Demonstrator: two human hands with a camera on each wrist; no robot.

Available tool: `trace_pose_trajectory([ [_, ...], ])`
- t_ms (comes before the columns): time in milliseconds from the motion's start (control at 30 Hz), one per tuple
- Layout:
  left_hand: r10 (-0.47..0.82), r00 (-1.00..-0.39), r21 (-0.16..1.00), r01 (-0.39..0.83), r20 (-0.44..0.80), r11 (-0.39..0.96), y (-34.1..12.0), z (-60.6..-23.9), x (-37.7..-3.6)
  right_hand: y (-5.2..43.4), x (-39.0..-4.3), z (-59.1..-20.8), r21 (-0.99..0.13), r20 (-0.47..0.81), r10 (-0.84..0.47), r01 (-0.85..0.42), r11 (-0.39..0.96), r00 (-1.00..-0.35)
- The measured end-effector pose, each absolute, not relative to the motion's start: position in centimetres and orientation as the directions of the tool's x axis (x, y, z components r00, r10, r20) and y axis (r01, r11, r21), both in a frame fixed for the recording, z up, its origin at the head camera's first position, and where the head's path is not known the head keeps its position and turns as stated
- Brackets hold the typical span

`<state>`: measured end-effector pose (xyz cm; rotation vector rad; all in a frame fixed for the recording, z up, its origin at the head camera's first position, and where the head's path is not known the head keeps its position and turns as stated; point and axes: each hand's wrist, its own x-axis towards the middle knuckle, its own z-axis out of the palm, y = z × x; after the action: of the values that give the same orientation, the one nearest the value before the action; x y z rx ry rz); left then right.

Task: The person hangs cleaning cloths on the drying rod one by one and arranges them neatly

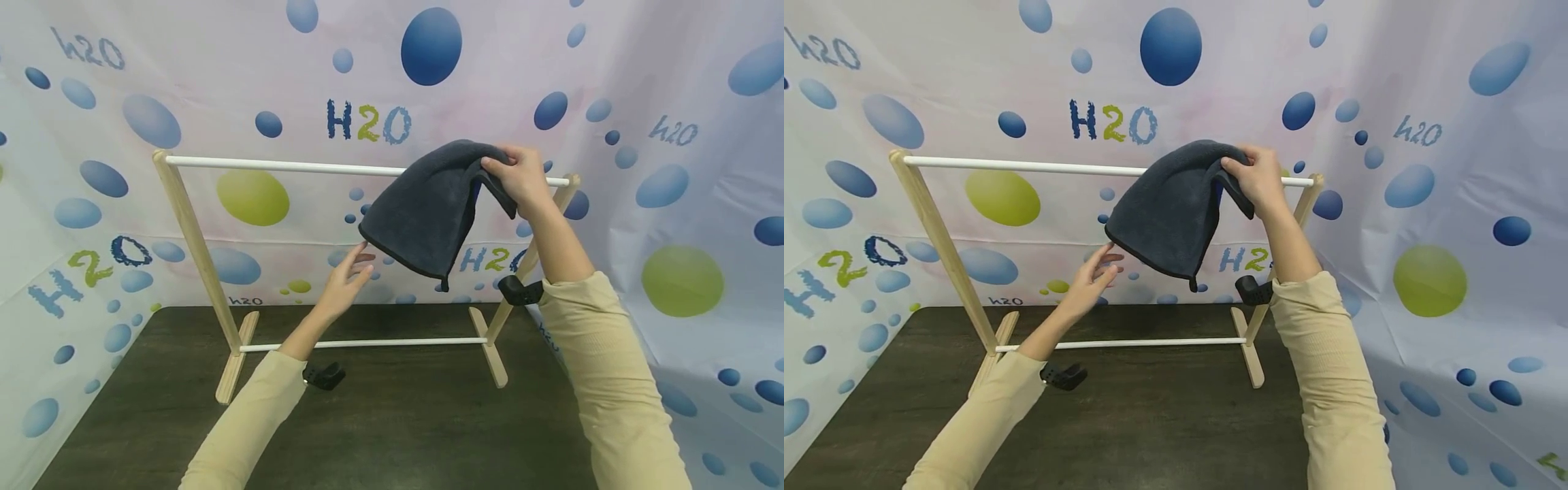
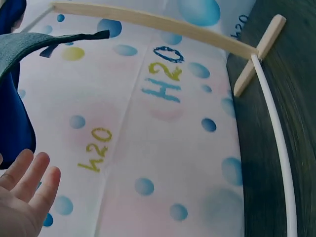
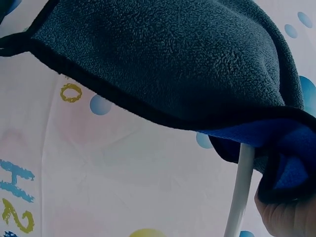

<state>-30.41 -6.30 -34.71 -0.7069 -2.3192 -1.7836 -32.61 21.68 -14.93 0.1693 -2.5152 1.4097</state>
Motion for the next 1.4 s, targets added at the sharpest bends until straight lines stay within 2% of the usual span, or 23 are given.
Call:
trace_pose_trajectory([
  [100,0.28,-0.901,0.916,0.379,0.332,0.134,-5.5,-34.0,-30.7,21.6,-32.7,-15.0,-0.832,0.27,0.022,-0.222,0.509,-0.963],
  [200,0.263,-0.903,0.929,0.367,0.34,0.058,-4.8,-33.1,-30.9,21.7,-32.7,-15.1,-0.84,0.266,0.032,-0.215,0.498,-0.964],
  [433,0.176,-0.883,0.9,0.422,0.435,-0.109,-3.9,-30.7,-30.6,21.9,-32.6,-15.2,-0.849,0.263,0.027,-0.218,0.481,-0.964],
  [600,0.127,-0.837,0.838,0.501,0.533,-0.216,-3.7,-28.1,-30.5,22.1,-32.6,-15.2,-0.849,0.243,0.056,-0.185,0.495,-0.968],
  [767,0.199,-0.776,0.8,0.571,0.599,-0.182,-4.5,-24.7,-31.3,22.2,-32.6,-15.2,-0.866,0.237,0.072,-0.178,0.468,-0.969],
  [933,0.311,-0.722,0.779,0.614,0.618,-0.125,-5.9,-21.3,-32.5,22.2,-32.6,-15.6,-0.861,0.297,0.074,-0.233,0.451,-0.952],
  [1100,0.297,-0.689,0.74,0.663,0.661,-0.108,-7.1,-18.5,-33.5,21.9,-32.9,-16.5,-0.844,0.398,0.1,-0.322,0.429,-0.912],
  [1200,0.307,-0.748,0.796,0.603,0.588,-0.056,-7.8,-17.2,-34.1,21.6,-33.1,-16.8,-0.842,0.431,0.121,-0.35,0.41,-0.894],
  [1333,0.361,-0.866,0.926,0.378,0.347,0.017,-8.9,-16.5,-34.6,21.4,-33.2,-17.1,-0.833,0.435,0.111,-0.353,0.426,-0.893],
  [1400,0.375,-0.89,0.957,0.289,0.26,0.021,-9.5,-16.6,-34.6,21.4,-33.1,-17.1,-0.813,0.438,0.084,-0.354,0.463,-0.895],
])
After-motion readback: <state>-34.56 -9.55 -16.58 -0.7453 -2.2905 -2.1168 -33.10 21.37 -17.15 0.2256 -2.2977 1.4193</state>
